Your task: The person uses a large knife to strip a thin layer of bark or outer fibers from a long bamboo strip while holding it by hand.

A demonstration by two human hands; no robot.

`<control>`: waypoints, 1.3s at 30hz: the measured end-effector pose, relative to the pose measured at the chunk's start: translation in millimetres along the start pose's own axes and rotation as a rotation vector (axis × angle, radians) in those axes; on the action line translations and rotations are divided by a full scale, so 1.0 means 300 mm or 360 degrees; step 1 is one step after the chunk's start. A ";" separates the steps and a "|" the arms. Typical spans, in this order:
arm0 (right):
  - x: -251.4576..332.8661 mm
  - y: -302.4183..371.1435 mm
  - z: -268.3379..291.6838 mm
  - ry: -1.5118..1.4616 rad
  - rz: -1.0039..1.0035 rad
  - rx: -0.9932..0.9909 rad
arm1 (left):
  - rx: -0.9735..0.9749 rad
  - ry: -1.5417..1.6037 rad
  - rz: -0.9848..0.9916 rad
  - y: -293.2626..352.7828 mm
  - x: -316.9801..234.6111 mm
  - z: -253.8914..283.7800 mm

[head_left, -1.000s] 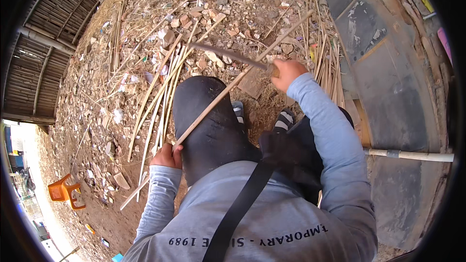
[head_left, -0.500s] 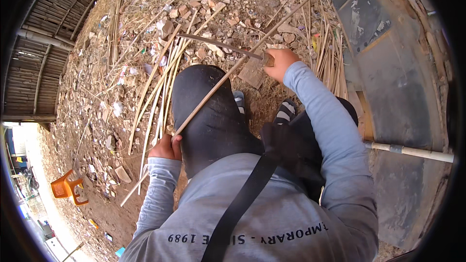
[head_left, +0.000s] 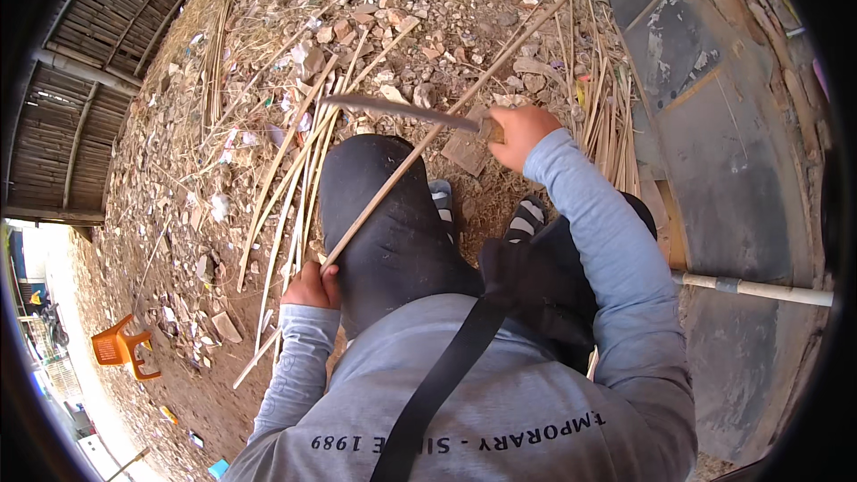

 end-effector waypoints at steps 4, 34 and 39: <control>-0.037 -0.014 -0.011 -0.0207 -0.0076 0.0104 | -0.0076 0.0012 -0.0079 -0.006 0.001 0.002; -0.107 0.023 0.000 -0.0053 -0.0249 -0.0188 | 0.0012 0.0028 -0.0023 -0.013 0.000 0.013; -0.173 0.037 0.014 -0.0003 -0.0203 -0.0009 | -0.0039 0.0059 -0.0092 -0.024 -0.001 0.010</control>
Point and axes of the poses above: each hand's wrist, its own y-axis away from the middle knuckle, its own z-axis out of the back of the hand, x = y × z, the point moved 2 cm from there along -y, towards the middle knuckle, and after that the axes turned 12 degrees about z, right-handed, at the moved point
